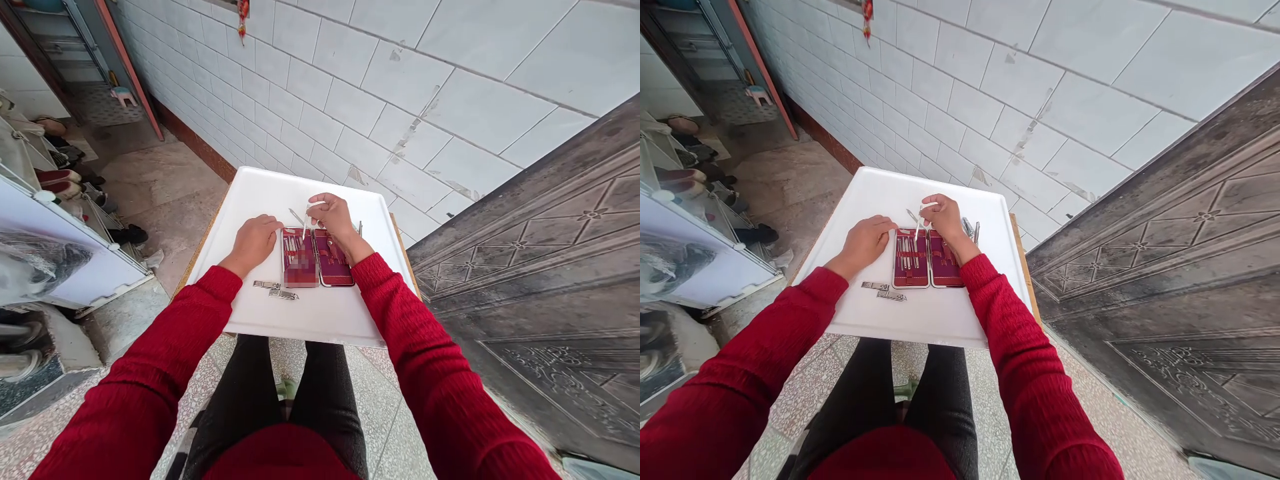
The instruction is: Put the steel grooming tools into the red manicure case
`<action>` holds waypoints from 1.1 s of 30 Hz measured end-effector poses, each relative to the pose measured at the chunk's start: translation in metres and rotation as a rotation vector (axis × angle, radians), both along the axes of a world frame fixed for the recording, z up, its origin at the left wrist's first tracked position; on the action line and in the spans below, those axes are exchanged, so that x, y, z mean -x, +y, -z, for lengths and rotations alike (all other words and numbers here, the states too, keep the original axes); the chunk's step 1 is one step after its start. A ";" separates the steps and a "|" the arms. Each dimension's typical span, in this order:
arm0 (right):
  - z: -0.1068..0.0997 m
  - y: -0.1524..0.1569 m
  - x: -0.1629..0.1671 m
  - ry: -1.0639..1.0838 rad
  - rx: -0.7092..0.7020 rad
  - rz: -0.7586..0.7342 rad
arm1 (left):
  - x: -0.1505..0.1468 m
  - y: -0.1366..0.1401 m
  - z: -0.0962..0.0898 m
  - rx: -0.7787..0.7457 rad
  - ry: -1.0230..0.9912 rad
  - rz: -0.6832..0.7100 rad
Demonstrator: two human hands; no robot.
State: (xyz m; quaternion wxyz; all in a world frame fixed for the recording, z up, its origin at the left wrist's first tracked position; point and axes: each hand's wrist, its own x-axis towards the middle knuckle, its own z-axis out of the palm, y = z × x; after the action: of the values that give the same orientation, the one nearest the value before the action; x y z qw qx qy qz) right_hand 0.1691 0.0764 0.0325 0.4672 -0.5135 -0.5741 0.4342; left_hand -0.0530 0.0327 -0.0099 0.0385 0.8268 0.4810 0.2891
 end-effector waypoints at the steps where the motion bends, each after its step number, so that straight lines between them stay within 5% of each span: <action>1: 0.002 -0.005 -0.004 0.015 0.020 -0.005 | 0.000 0.000 -0.001 0.004 -0.005 0.006; 33: 0.029 -0.015 -0.006 0.075 0.029 -0.106 | 0.002 0.001 -0.003 0.019 -0.005 0.002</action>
State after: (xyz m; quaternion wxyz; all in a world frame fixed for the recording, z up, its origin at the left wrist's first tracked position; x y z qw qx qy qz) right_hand 0.1749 0.0619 0.0032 0.4570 -0.4725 -0.5763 0.4856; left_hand -0.0545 0.0341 -0.0068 0.0477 0.8260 0.4829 0.2868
